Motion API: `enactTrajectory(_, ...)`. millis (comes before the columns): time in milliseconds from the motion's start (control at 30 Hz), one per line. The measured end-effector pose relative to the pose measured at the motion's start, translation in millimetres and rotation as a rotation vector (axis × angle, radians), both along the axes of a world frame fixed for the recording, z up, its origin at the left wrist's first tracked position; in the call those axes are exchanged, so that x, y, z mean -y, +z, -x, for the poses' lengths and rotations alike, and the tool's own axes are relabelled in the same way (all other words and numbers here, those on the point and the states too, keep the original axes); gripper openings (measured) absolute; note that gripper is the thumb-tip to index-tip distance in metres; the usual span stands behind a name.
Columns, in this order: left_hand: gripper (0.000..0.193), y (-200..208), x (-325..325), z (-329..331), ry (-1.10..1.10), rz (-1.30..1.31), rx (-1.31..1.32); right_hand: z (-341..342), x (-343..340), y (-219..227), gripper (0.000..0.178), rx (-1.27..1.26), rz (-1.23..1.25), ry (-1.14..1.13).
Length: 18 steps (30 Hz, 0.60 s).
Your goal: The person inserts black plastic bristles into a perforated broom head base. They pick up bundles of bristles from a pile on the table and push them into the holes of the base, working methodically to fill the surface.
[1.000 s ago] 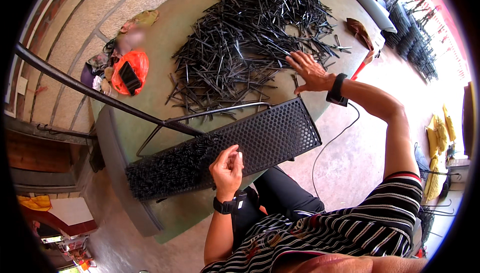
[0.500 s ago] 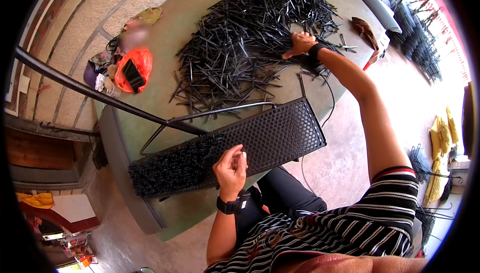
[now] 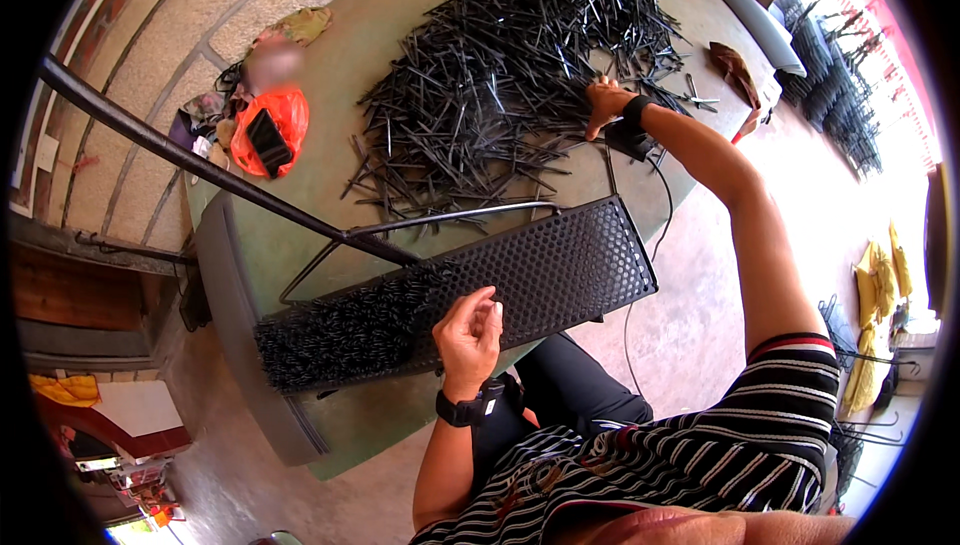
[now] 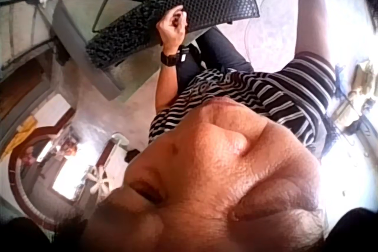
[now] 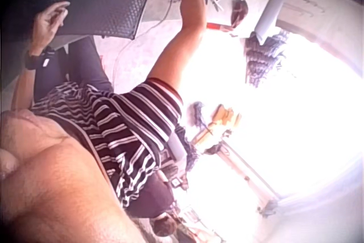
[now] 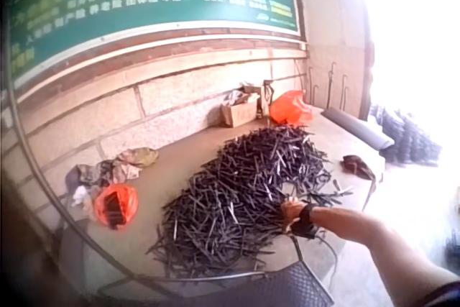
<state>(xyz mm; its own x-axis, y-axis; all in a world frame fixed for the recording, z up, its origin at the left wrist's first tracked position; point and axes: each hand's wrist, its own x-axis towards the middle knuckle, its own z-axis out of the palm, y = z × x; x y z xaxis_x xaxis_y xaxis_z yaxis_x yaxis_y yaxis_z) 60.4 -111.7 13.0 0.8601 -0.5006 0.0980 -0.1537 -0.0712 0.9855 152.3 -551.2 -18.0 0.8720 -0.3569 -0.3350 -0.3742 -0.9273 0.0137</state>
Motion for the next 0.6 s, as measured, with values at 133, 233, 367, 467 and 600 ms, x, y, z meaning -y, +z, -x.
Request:
enactTrajectory(133, 0.018, 0.2, -2.8, -2.5, -0.030, -0.018, -0.019, 1.6, 0.2, 4.6, 0.084, 0.019, 0.005, 0.054)
enactTrajectory(233, 0.017, 10.1, -0.4, -0.2, -0.058, -0.014, -0.021, 4.5, 14.9, -4.5, 0.093, 0.089, -0.083, 0.024)
enactTrajectory(367, 0.016, 55.5, 1.5, 11.3, -0.113, 0.038, 0.085, 4.3, 11.8, 0.1, 0.086, 0.106, -0.162, 0.032)
enactTrajectory(467, 0.016, 80.7, 2.5, 13.2, -0.182, 0.071, 0.124, -5.7, 41.0, -1.7, 0.069, 0.007, -0.318, 0.057)
enactTrajectory(600, 0.015, 95.5, 3.5, 16.0, -0.217, 0.083, 0.131, -0.1, 49.9, -5.8, 0.040, 0.155, -0.299, 0.186)
